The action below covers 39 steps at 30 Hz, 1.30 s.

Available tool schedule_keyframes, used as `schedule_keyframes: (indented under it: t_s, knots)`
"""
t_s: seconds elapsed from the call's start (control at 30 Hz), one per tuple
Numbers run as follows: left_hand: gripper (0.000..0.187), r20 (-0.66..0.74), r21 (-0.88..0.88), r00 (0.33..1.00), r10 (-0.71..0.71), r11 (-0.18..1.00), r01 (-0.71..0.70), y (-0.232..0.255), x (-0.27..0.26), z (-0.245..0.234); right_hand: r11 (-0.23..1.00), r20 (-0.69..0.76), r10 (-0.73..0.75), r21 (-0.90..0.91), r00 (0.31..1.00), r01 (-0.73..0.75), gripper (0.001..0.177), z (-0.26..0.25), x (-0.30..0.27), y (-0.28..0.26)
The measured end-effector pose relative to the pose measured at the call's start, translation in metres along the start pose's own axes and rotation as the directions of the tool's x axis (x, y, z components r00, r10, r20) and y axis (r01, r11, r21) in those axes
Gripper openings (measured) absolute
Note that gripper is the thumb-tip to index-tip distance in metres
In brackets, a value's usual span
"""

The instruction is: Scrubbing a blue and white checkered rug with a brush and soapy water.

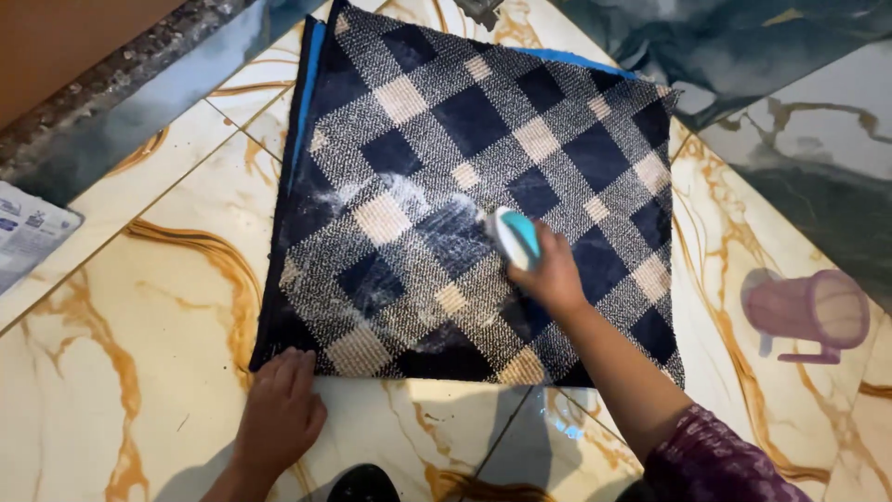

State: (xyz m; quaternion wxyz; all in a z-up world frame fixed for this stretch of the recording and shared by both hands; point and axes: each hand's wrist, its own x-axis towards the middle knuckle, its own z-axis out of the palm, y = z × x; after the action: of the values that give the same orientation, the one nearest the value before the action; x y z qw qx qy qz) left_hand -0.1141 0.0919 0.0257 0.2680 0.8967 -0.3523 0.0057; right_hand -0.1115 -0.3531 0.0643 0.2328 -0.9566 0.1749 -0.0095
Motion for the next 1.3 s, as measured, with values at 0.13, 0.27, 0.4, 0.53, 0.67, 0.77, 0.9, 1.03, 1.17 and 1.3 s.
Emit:
schedule_keyframes:
  t_s: [0.13, 0.27, 0.4, 0.53, 0.67, 0.77, 0.9, 1.03, 1.17, 1.3]
  knots:
    - [0.058, -0.015, 0.002, 1.000, -0.019, 1.000, 0.019, 0.004, 0.001, 0.000, 0.990, -0.028, 0.111, 0.086, 0.993, -0.108, 0.091, 0.011, -0.014, -0.021]
    - [0.058, 0.009, 0.023, 0.998, -0.054, 0.998, 0.054, 0.003, 0.000, 0.002, 0.912, 0.161, -0.366, 0.257, 0.917, 0.319, 0.070, 0.037, -0.058, -0.079]
    - [0.058, 0.045, 0.053, 0.995, -0.088, 0.995, 0.085, 0.006, 0.003, 0.001, 0.871, 0.389, -0.490, 0.244, 0.780, 0.426, 0.086, 0.033, -0.062, -0.104]
    - [0.061, 0.024, 0.042, 0.996, -0.081, 0.996, 0.080, 0.005, -0.002, 0.005, 0.896, 0.236, -0.438, 0.195, 0.867, 0.399, 0.089, 0.035, -0.003, -0.038]
    - [0.065, 0.007, 0.025, 0.999, -0.050, 0.998, 0.049, 0.006, -0.003, -0.001, 0.998, 0.146, -0.055, 0.034, 0.988, 0.050, 0.088, 0.009, 0.048, -0.018]
    - [0.065, -0.007, 0.016, 0.999, -0.034, 0.999, 0.035, 0.005, -0.002, 0.001, 0.996, 0.068, -0.083, -0.004, 0.994, 0.084, 0.086, -0.001, 0.050, -0.023]
    - [0.064, -0.025, 0.017, 0.999, -0.038, 0.999, 0.038, 0.003, -0.003, 0.009, 0.830, -0.002, -0.538, 0.169, 0.843, 0.531, 0.081, 0.008, -0.011, -0.060]
    - [0.063, -0.014, 0.036, 0.999, -0.032, 0.999, 0.033, 0.000, 0.000, 0.008, 0.751, 0.169, -0.645, 0.320, 0.745, 0.577, 0.069, 0.030, -0.065, -0.058]
    - [0.061, -0.039, 0.018, 0.999, 0.019, 1.000, -0.018, 0.005, 0.004, 0.002, 0.945, 0.182, -0.327, 0.089, 0.927, 0.316, 0.086, 0.018, -0.032, -0.017]
    - [0.062, -0.034, 0.027, 0.999, -0.017, 0.999, 0.018, 0.011, 0.000, 0.000, 0.992, 0.032, -0.128, 0.025, 0.991, 0.127, 0.085, 0.008, 0.006, -0.003]
